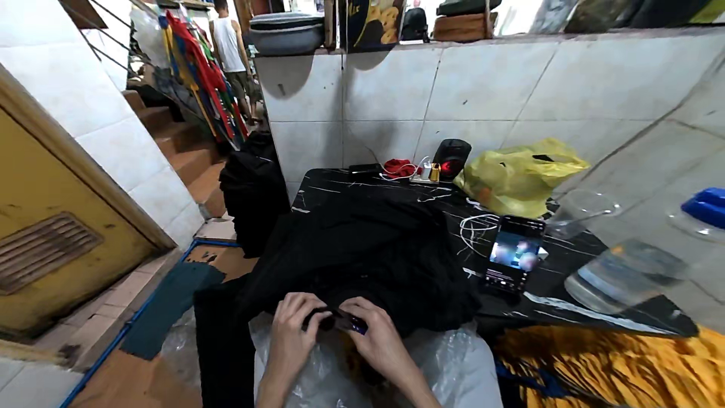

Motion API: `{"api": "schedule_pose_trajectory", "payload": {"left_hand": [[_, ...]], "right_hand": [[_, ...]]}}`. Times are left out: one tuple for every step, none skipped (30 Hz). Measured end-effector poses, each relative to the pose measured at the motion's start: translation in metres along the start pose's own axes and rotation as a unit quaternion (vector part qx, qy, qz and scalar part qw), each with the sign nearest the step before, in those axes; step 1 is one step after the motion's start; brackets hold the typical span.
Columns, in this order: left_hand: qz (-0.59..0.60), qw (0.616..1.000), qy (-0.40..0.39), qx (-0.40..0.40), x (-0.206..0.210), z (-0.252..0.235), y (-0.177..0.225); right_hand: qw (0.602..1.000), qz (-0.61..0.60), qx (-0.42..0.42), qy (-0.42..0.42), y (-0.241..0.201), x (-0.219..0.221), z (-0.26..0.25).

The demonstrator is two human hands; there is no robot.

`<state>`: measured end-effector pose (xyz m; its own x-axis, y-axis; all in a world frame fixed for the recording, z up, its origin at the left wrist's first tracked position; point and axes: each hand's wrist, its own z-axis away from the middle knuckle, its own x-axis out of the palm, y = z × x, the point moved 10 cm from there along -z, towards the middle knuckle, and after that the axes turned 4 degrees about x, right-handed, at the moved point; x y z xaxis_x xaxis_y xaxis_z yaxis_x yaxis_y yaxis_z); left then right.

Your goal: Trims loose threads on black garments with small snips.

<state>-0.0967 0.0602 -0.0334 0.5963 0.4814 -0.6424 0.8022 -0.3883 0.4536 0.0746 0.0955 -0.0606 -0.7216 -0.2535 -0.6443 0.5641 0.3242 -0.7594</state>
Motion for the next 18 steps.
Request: {"api": "schedule_pose_trajectory", "payload": {"left_hand": [[-0.004, 1.000, 0.023, -0.009, -0.009, -0.003, -0.007], [-0.011, 0.999, 0.042, -0.021, -0.018, -0.006, -0.014], [-0.017, 0.998, 0.056, -0.033, -0.026, -0.009, -0.020], [-0.025, 0.997, 0.066, -0.044, -0.030, -0.012, -0.025], [-0.027, 0.996, 0.075, -0.048, -0.033, -0.016, -0.027], [-0.028, 0.995, 0.084, -0.050, -0.033, -0.022, -0.026], [-0.029, 0.994, 0.092, -0.047, -0.031, -0.028, -0.024], [-0.036, 0.994, 0.096, -0.047, -0.028, -0.034, -0.022], [-0.048, 0.993, 0.097, -0.047, -0.024, -0.042, -0.020], [-0.066, 0.992, 0.092, -0.049, -0.019, -0.049, -0.021], [-0.085, 0.991, 0.086, -0.049, -0.014, -0.055, -0.022], [-0.095, 0.991, 0.080, -0.052, -0.008, -0.060, -0.024], [-0.100, 0.991, 0.076, -0.056, -0.005, -0.063, -0.026], [-0.102, 0.990, 0.075, -0.057, -0.004, -0.065, -0.026], [-0.104, 0.990, 0.077, -0.053, -0.004, -0.066, -0.024], [-0.103, 0.991, 0.074, -0.044, -0.003, -0.066, -0.020], [-0.101, 0.992, 0.067, -0.031, 0.000, -0.064, -0.013], [-0.091, 0.994, 0.053, -0.017, 0.005, -0.063, -0.003]], "right_hand": [[0.993, 0.112, 0.022, -0.013, 0.001, -0.011, 0.006], [0.981, 0.188, 0.049, -0.020, 0.004, -0.026, 0.011], [0.969, 0.236, 0.076, -0.017, 0.009, -0.044, 0.016], [0.963, 0.256, 0.086, -0.002, 0.015, -0.064, 0.018], [0.965, 0.246, 0.082, 0.024, 0.020, -0.085, 0.019], [0.974, 0.211, 0.067, 0.056, 0.027, -0.104, 0.018], [0.980, 0.167, 0.047, 0.095, 0.034, -0.121, 0.016], [0.981, 0.136, 0.030, 0.137, 0.042, -0.136, 0.013], [0.976, 0.122, 0.020, 0.181, 0.051, -0.148, 0.009], [0.967, 0.124, 0.024, 0.222, 0.059, -0.157, 0.006], [0.956, 0.138, 0.042, 0.255, 0.068, -0.164, 0.004], [0.946, 0.158, 0.067, 0.276, 0.076, -0.166, 0.003], [0.938, 0.178, 0.092, 0.284, 0.079, -0.166, 0.003], [0.931, 0.196, 0.110, 0.288, 0.078, -0.165, 0.003], [0.925, 0.213, 0.120, 0.290, 0.073, -0.162, 0.004], [0.922, 0.224, 0.121, 0.291, 0.067, -0.159, 0.006], [0.920, 0.231, 0.116, 0.294, 0.064, -0.155, 0.007], [0.920, 0.231, 0.113, 0.295, 0.064, -0.152, 0.007]]}}
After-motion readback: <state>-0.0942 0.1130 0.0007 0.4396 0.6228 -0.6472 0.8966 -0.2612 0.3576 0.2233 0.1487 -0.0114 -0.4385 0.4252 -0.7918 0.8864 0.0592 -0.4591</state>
